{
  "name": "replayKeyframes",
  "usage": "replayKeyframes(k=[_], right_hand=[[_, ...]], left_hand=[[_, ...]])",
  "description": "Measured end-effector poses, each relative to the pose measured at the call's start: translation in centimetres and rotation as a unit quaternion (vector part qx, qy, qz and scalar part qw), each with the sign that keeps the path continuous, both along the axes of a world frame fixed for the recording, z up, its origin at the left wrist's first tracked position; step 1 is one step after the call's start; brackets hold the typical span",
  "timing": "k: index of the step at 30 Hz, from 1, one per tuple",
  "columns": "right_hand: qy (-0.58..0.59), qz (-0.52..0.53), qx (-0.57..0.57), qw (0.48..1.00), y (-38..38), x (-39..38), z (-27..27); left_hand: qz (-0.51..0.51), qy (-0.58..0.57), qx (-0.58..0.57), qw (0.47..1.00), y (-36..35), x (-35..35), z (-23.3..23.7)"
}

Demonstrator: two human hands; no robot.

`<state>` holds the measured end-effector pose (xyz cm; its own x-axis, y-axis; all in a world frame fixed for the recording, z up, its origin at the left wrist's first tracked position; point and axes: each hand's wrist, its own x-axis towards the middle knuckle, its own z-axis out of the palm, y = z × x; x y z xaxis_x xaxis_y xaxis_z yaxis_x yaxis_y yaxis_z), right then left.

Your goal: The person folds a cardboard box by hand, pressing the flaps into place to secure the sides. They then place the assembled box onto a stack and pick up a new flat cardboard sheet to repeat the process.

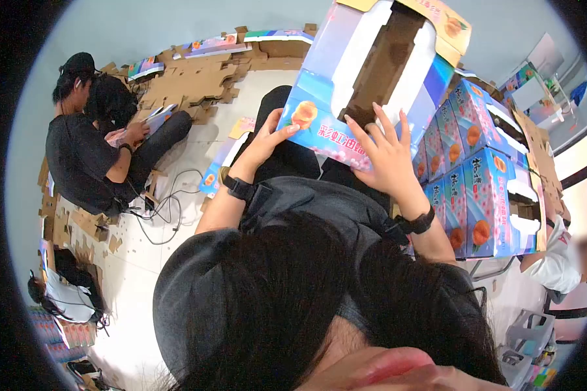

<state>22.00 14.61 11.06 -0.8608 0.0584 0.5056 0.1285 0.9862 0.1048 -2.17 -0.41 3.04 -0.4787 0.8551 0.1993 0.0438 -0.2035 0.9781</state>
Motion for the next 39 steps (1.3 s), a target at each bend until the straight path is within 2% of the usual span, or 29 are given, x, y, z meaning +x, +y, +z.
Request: replayKeyframes(k=[3, 7, 10, 14, 17, 21, 22, 25, 31, 39], right_hand=[[0.018, 0.029, 0.004, 0.999, 1.4, -0.8, -0.1], [0.016, 0.043, -0.017, 0.999, 2.6, -1.0, 0.6], [0.007, 0.057, -0.043, 0.997, 3.9, -1.0, 1.1], [0.002, 0.097, -0.078, 0.992, 6.1, -1.4, 1.7], [-0.022, 0.085, -0.082, 0.993, 6.8, -2.2, 2.8], [-0.129, 0.072, -0.171, 0.974, 8.0, -4.4, 5.1], [-0.131, 0.087, -0.162, 0.974, 8.2, -4.9, 5.0], [-0.168, 0.044, -0.174, 0.969, 7.3, -5.0, 5.1], [-0.044, 0.085, -0.08, 0.992, 6.4, -4.0, 0.9], [0.012, 0.078, -0.045, 0.996, 4.9, -2.3, -0.8]], left_hand=[[0.019, -0.023, -0.019, 0.999, -0.1, 0.2, 0.3], [0.016, 0.022, -0.031, 0.999, 0.6, -0.7, -0.5], [-0.077, -0.01, 0.0, 0.997, 0.9, -3.1, -2.7], [-0.089, 0.006, 0.022, 0.996, 0.9, -3.4, -3.7], [-0.072, 0.003, -0.001, 0.997, 0.6, -2.6, -2.8], [-0.076, -0.014, -0.011, 0.997, 0.1, -2.1, -2.0], [-0.078, -0.014, -0.012, 0.997, 0.1, -2.1, -2.1], [-0.063, 0.023, -0.018, 0.998, 0.3, -2.1, -2.7], [-0.05, 0.05, 0.036, 0.997, 0.8, -2.8, -4.3], [-0.038, 0.067, 0.033, 0.996, 0.9, -2.8, -4.0]])
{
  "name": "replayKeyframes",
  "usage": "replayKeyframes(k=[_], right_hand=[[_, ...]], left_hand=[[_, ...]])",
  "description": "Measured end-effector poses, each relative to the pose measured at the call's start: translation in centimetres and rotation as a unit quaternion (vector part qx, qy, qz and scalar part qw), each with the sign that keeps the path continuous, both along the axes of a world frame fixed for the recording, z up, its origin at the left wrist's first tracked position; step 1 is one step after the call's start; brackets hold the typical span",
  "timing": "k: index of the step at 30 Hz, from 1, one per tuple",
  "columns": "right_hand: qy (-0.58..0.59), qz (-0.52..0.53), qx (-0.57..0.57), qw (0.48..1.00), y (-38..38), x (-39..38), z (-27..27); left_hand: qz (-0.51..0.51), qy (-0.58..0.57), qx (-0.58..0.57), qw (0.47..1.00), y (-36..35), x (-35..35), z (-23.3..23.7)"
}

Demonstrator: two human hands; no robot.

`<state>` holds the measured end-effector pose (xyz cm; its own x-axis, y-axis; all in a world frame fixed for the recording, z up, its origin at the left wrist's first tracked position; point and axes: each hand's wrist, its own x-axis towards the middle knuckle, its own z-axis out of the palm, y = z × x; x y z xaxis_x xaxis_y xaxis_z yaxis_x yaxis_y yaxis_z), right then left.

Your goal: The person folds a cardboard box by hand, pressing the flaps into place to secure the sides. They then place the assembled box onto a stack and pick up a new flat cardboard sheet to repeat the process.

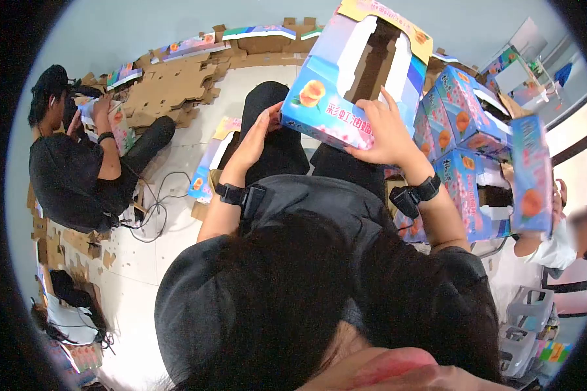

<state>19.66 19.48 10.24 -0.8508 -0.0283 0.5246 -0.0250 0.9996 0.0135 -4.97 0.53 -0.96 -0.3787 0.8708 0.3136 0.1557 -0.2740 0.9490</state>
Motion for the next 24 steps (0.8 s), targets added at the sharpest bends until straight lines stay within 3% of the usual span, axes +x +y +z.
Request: replayKeyframes(k=[7, 9, 15, 18, 24], right_hand=[[0.012, 0.004, -0.014, 1.0, 0.2, 0.1, -0.4], [0.017, -0.01, -0.012, 1.0, -0.5, 0.6, 0.2], [0.015, -0.064, -0.032, 0.997, -3.0, 5.0, 3.4], [0.085, -0.087, 0.023, 0.992, -4.3, 8.4, 5.9], [0.166, -0.306, 0.125, 0.929, -6.2, 16.8, 10.3]], left_hand=[[0.014, 0.013, 0.009, 1.0, -0.1, 0.5, 0.5], [-0.002, -0.035, -0.003, 0.999, -0.3, 0.5, 1.1], [-0.028, -0.108, 0.021, 0.993, -0.4, 0.3, 1.1], [-0.028, -0.106, 0.016, 0.994, -0.6, 0.2, 1.3], [-0.039, -0.102, 0.021, 0.994, -0.6, 0.1, 1.3]])
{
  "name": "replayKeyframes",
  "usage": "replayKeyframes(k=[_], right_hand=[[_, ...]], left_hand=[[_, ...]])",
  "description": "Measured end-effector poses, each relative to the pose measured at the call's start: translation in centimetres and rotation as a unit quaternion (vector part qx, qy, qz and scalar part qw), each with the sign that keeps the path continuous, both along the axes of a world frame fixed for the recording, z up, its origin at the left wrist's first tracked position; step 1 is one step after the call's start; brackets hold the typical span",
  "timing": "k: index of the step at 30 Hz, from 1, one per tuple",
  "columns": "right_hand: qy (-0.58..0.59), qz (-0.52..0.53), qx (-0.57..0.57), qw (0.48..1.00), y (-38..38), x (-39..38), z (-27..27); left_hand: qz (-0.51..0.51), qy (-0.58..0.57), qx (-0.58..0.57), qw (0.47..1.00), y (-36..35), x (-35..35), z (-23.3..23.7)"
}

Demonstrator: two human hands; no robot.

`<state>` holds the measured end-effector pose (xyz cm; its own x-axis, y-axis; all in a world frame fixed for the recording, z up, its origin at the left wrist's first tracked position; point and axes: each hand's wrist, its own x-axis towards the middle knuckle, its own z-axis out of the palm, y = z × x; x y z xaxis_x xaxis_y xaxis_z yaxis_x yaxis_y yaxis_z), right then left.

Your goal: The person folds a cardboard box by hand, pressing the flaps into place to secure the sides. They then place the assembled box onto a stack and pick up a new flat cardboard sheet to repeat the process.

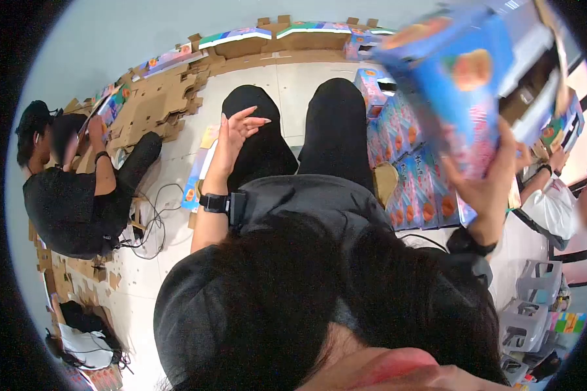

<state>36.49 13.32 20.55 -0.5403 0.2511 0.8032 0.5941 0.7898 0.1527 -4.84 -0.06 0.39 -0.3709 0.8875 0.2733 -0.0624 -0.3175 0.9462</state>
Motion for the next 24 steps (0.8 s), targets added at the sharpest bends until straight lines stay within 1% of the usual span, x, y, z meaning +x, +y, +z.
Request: replayKeyframes(k=[2, 3, 4, 5, 6, 8, 11, 14, 17, 20, 21, 24], right_hand=[[0.052, -0.062, -0.071, 0.994, -0.3, 2.6, 0.8], [0.037, -0.109, -0.054, 0.992, -0.1, 4.4, 1.1], [0.008, -0.179, -0.037, 0.983, 0.1, 6.1, 1.1], [0.007, -0.185, -0.053, 0.981, 0.7, 8.0, 0.8], [0.034, -0.183, -0.105, 0.977, 1.0, 9.4, 0.3], [0.002, -0.249, -0.129, 0.96, 2.0, 13.0, -1.4], [-0.019, -0.304, -0.197, 0.932, 2.3, 14.8, -3.0], [-0.042, -0.312, -0.223, 0.923, 4.2, 16.6, -5.5], [-0.058, -0.309, -0.287, 0.905, 5.4, 15.5, -6.0], [-0.08, -0.251, -0.349, 0.9, 6.8, 15.2, -5.9], [-0.069, -0.246, -0.346, 0.903, 7.2, 15.2, -5.9], [-0.088, -0.248, -0.347, 0.9, 8.1, 15.1, -5.1]], left_hand=[[-0.001, -0.005, 0.008, 1.0, -0.2, 0.2, 0.2], [-0.003, -0.011, 0.01, 1.0, -0.2, 0.1, 0.2], [-0.004, -0.017, 0.012, 1.0, -0.2, 0.0, 0.2], [-0.005, -0.023, 0.013, 1.0, -0.2, -0.1, 0.1], [-0.004, -0.028, 0.013, 1.0, -0.1, -0.2, 0.1], [-0.001, -0.04, 0.011, 0.999, -0.2, -0.2, -0.1], [0.003, -0.039, 0.008, 0.999, -0.1, 0.2, 0.4], [0.0, -0.043, 0.001, 0.999, 0.0, 0.0, 0.3], [0.001, -0.041, -0.001, 0.999, 0.1, 0.2, 0.7], [0.006, -0.033, -0.005, 0.999, 0.3, 0.2, 0.7], [0.005, -0.034, -0.005, 0.999, 0.3, 0.0, 0.5], [0.004, -0.035, -0.004, 0.999, 0.3, -0.4, 0.0]])
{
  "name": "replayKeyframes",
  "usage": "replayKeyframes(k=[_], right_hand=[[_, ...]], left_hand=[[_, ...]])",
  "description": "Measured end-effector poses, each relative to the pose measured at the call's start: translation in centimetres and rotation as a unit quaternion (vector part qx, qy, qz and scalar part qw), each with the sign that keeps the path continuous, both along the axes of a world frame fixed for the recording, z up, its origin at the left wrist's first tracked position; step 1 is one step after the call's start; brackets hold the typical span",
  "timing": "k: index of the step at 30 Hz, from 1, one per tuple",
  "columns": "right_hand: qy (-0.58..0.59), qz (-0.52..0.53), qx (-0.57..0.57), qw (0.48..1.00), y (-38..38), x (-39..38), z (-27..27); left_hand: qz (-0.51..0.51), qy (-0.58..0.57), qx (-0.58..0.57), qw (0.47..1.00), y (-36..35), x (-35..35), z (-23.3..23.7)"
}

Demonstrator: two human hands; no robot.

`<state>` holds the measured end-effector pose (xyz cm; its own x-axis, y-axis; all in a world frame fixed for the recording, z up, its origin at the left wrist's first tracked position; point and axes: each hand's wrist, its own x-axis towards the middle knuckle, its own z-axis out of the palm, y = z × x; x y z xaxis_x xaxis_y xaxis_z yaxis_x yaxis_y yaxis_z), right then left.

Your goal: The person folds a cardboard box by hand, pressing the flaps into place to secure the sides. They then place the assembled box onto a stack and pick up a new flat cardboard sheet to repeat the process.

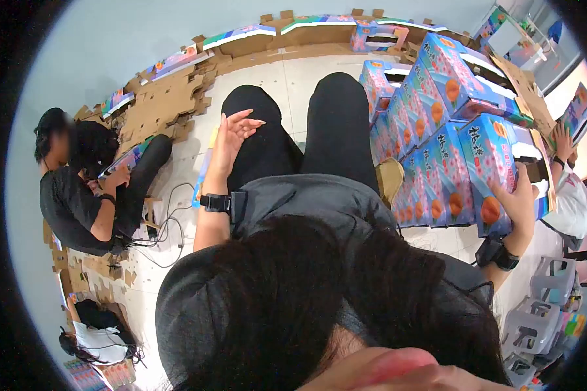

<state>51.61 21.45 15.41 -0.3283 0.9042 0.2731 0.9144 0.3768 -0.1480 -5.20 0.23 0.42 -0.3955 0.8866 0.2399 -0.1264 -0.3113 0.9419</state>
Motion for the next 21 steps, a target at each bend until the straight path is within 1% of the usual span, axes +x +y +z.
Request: replayKeyframes(k=[1, 4, 11, 13, 16, 19, 20, 21], right_hand=[[-0.004, 0.011, 0.009, 1.0, -0.6, -1.0, 0.9], [-0.029, -0.001, -0.003, 1.0, -1.5, -3.0, 2.1], [-0.045, 0.01, 0.008, 0.999, -0.9, -4.5, 0.9], [-0.051, 0.009, 0.017, 0.999, -0.5, -4.6, 0.6], [-0.049, -0.003, -0.006, 0.999, 0.0, -4.8, 0.7], [-0.045, 0.012, 0.035, 0.998, 0.2, -4.3, -0.2], [-0.087, 0.026, 0.132, 0.987, -0.2, -4.3, -0.5], [-0.127, 0.04, 0.23, 0.964, -1.3, -5.2, -0.4]], left_hand=[[0.0, 0.0, 0.003, 1.0, 0.1, -0.1, 0.0], [0.0, 0.007, -0.001, 1.0, -0.1, 0.2, 0.3], [-0.004, 0.007, 0.004, 1.0, -0.3, 0.0, -0.1], [0.006, 0.001, 0.008, 1.0, -0.4, 0.6, 0.4], [0.014, -0.001, 0.009, 1.0, -0.5, 0.9, 0.7], [0.014, 0.001, 0.009, 1.0, -0.6, 0.8, 0.7], [0.012, 0.003, 0.011, 1.0, -0.6, 0.8, 0.7], [0.013, 0.001, 0.011, 1.0, -0.5, 0.7, 0.6]])
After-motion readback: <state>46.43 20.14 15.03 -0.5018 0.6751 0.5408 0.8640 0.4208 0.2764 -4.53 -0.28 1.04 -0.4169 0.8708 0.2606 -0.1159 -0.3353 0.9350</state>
